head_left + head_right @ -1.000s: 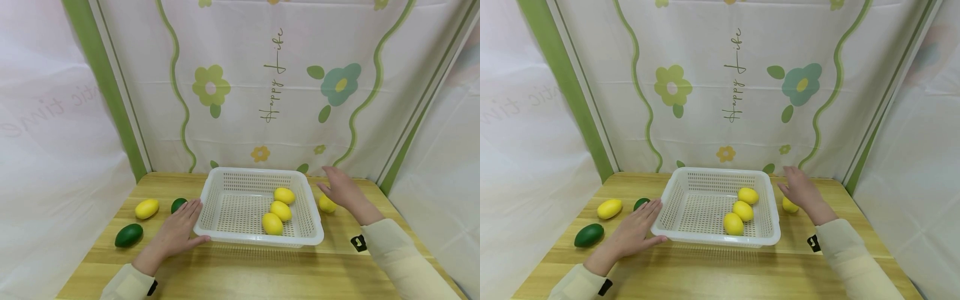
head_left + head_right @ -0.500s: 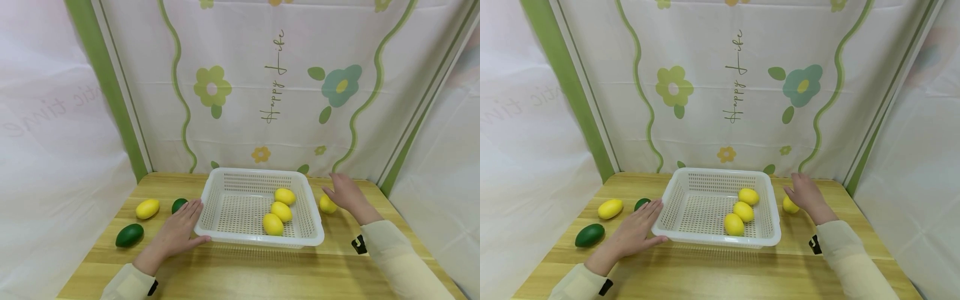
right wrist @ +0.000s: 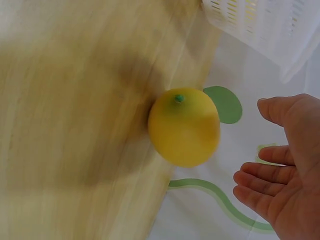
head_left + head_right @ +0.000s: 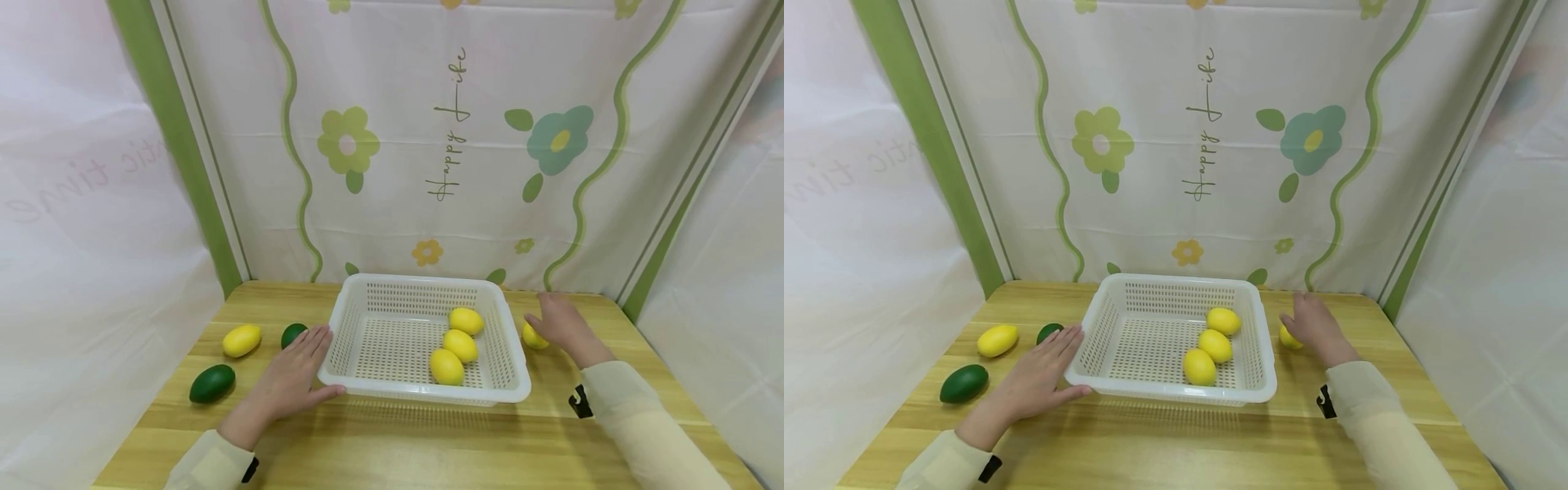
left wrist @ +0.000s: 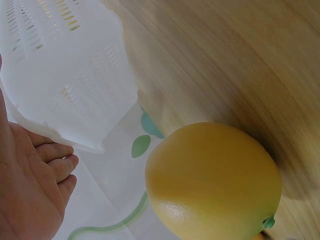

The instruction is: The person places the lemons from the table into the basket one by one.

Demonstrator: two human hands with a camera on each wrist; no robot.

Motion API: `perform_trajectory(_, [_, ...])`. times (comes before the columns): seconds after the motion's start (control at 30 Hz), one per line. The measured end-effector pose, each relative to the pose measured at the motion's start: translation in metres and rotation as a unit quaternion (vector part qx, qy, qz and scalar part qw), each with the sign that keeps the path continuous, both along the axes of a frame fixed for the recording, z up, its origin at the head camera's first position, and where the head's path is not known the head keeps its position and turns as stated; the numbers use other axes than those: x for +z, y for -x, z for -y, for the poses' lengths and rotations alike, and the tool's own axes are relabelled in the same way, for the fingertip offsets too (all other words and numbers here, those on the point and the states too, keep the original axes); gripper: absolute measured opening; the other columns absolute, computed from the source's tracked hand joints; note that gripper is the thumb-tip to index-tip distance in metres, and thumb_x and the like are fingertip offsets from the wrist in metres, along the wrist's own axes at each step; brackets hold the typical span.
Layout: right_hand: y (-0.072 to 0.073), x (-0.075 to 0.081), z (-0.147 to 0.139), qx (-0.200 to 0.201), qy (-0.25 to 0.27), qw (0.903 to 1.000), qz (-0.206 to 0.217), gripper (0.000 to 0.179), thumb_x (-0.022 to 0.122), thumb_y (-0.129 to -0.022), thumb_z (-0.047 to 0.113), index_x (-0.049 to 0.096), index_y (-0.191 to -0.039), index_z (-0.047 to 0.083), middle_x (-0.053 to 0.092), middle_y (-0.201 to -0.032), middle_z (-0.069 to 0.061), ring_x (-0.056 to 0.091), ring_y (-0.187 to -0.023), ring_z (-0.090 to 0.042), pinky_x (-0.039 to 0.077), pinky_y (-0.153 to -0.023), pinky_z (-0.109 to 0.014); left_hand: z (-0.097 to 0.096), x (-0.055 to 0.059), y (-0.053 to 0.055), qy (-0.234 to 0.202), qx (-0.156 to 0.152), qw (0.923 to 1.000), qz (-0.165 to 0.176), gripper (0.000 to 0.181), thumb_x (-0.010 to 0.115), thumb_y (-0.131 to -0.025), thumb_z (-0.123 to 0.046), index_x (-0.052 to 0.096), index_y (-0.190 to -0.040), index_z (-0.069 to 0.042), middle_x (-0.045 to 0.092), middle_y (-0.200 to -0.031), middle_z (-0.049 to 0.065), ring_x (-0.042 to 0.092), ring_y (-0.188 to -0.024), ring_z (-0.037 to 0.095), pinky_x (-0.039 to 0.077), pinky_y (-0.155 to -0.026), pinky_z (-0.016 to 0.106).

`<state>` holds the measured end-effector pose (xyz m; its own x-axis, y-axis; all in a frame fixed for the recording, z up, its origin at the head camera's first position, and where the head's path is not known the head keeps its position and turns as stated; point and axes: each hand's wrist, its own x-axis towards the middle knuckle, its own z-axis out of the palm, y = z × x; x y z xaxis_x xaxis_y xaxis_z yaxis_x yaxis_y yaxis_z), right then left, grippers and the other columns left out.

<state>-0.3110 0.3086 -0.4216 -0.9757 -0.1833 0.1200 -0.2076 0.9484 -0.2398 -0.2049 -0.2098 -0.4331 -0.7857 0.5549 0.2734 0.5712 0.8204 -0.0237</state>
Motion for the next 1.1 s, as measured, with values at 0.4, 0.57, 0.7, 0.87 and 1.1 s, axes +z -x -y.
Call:
perform_trajectory(0.4, [0.003,-0.020,0.008,-0.002,-0.005,0.9999,0.013,0.076,0.061,-0.095,0.038,0.038,-0.130,-0.025,0.040,-0.130,-0.045,0.040,-0.119,-0.059,0.036,-0.097,-0.067,0.000,-0.002,-0.003,-0.004,-0.005,1.0000,-0.007,0.098,0.047,-0.089,-0.070,0.033,-0.147,0.008,0.029,-0.153,0.023,0.030,-0.140,0.035,0.024,-0.115,0.047])
perform_trajectory(0.57, [0.005,-0.026,0.008,-0.007,0.003,0.9998,0.017,0.081,0.059,-0.094,0.045,0.039,-0.130,-0.025,0.041,-0.129,-0.045,0.040,-0.119,-0.059,0.036,-0.097,-0.067,0.000,-0.002,-0.003,-0.005,-0.003,1.0000,-0.005,0.098,0.047,-0.089,-0.070,0.032,-0.147,0.007,0.029,-0.153,0.023,0.029,-0.141,0.034,0.023,-0.115,0.046])
perform_trajectory(0.7, [0.006,-0.032,0.007,-0.010,0.006,0.9995,0.028,0.084,0.056,-0.095,0.048,0.038,-0.130,-0.025,0.041,-0.129,-0.046,0.040,-0.119,-0.060,0.035,-0.098,-0.067,0.001,-0.002,-0.002,-0.009,-0.005,0.9999,-0.009,0.098,0.047,-0.089,-0.071,0.033,-0.147,0.007,0.030,-0.152,0.024,0.029,-0.141,0.034,0.023,-0.115,0.046])
perform_trajectory(0.87, [0.007,-0.036,0.008,-0.016,0.004,0.9989,0.043,0.085,0.054,-0.095,0.049,0.036,-0.130,-0.026,0.040,-0.129,-0.046,0.039,-0.119,-0.060,0.036,-0.098,-0.067,0.001,-0.003,-0.002,-0.014,-0.009,0.9996,-0.022,0.098,0.048,-0.088,-0.071,0.035,-0.146,0.008,0.032,-0.151,0.024,0.032,-0.139,0.035,0.026,-0.114,0.048])
perform_trajectory(1.1, [0.009,-0.040,0.006,-0.016,-0.004,0.9989,0.044,0.081,0.055,-0.095,0.045,0.039,-0.126,-0.028,0.044,-0.123,-0.047,0.045,-0.113,-0.059,0.041,-0.093,-0.065,0.001,-0.003,-0.001,-0.011,-0.009,0.9996,-0.024,0.098,0.047,-0.088,-0.071,0.036,-0.146,0.008,0.032,-0.151,0.024,0.031,-0.140,0.035,0.026,-0.114,0.048])
